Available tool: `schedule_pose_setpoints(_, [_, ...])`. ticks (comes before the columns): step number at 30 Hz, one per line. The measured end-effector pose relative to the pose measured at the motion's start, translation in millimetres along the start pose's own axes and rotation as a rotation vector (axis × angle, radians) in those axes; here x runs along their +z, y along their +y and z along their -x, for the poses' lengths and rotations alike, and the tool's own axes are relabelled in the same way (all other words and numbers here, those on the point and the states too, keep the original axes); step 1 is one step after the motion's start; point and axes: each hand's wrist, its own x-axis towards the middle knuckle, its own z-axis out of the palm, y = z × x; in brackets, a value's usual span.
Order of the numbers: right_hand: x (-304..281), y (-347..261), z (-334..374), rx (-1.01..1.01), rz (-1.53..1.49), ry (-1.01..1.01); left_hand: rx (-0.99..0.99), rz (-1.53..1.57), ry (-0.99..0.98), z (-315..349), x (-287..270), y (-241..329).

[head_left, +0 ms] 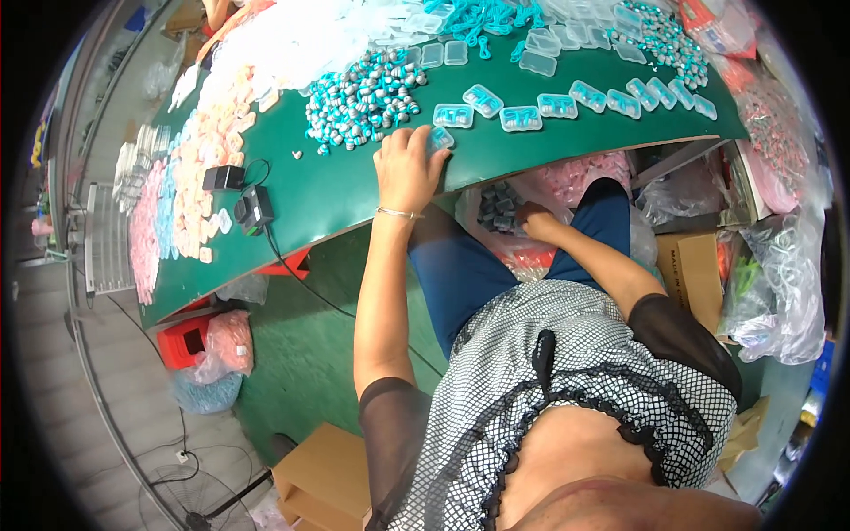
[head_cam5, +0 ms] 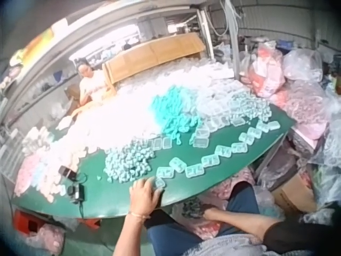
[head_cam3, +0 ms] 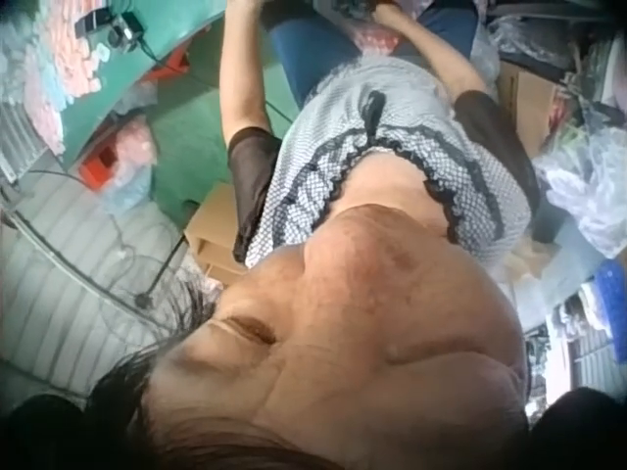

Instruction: Placing small teal plastic components into individual clear plastic boxes.

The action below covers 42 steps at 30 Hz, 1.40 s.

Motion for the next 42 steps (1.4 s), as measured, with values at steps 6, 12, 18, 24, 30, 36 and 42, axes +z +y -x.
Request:
schedule_pose_setpoints(6, [-177.6,-112.2,9.0,-0.257,-0.457,0.022,0.052,0.224,0.105,-25.3,-1.0,-0.4])
schedule_pose_setpoints(12, [-266.1,-167.9,-34.3,-0.451,0.247,0.580,0.203,0.095,-0.109,-46.3,9.2,10.8])
schedule_pose_setpoints(18, [-252.5,-147.7,-57.5,-0.342,0.403,0.519,0.144,0.187,-0.016,-48.1,14.6,19.2])
schedule_pose_setpoints(24, [-278.9,-121.2,-51.0,-0.311,0.373,0.585,0.139,0.297,0.040,-81.1,18.6,32.0])
schedule_pose_setpoints(30, [-277.6,-111.4,-59.4,-0.365,0.485,0.516,0.106,0.220,-0.131,-89.2,37.2,39.7])
schedule_pose_setpoints(36, [-312.7,-94.8,-43.7,-0.216,0.441,0.550,0.056,0.199,-0.122,-84.5,38.9,48.3])
schedule_pose_setpoints(42, [-318.0,-72.7,-61.2,-0.235,0.348,0.391,-0.114,0.527,-0.021,-64.1,36.6,62.1])
